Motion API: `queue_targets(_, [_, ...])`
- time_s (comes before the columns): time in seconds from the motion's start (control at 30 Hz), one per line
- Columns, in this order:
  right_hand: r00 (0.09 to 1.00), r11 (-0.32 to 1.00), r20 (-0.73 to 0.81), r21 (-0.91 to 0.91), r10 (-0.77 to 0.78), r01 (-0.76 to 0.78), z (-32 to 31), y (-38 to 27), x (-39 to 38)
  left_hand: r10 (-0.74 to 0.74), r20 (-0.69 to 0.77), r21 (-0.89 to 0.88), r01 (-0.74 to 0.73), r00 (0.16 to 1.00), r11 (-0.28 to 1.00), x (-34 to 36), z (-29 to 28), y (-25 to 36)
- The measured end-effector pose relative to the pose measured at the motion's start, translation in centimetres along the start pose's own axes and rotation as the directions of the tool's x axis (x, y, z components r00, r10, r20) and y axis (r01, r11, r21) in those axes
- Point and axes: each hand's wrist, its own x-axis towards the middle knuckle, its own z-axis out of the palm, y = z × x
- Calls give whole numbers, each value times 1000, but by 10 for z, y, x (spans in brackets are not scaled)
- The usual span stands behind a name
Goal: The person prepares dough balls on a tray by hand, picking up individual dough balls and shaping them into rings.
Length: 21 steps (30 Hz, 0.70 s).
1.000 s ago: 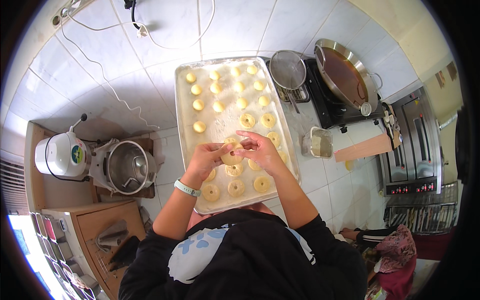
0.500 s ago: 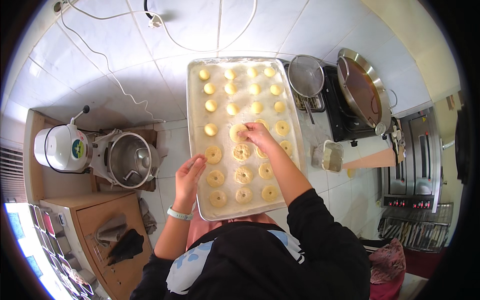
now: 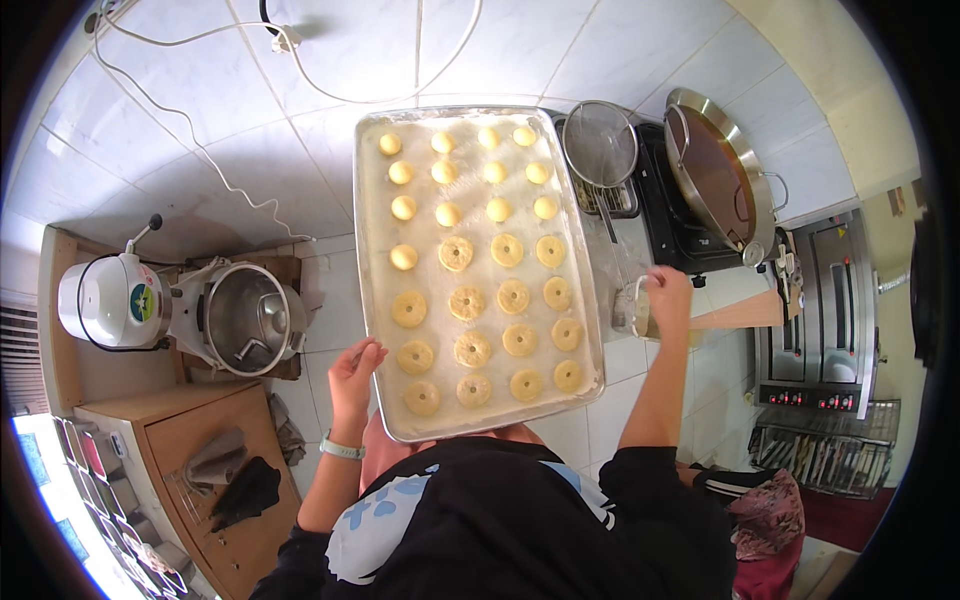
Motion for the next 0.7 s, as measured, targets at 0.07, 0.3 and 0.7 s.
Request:
queue_targets(0.07, [993,979,61,-183,103,-90,0,51,4,49,50,218,-58,998,974,12,19,-1])
queue_targets(0.3, [990,945,107,-323,94,-54,79,112,5,441,577,753,-657,688,40,77,109,-1])
queue_targets(0.7, [989,966,119,-253,86,-54,26,97,-19,440,605,770,-629,664,-108,114,136,-30])
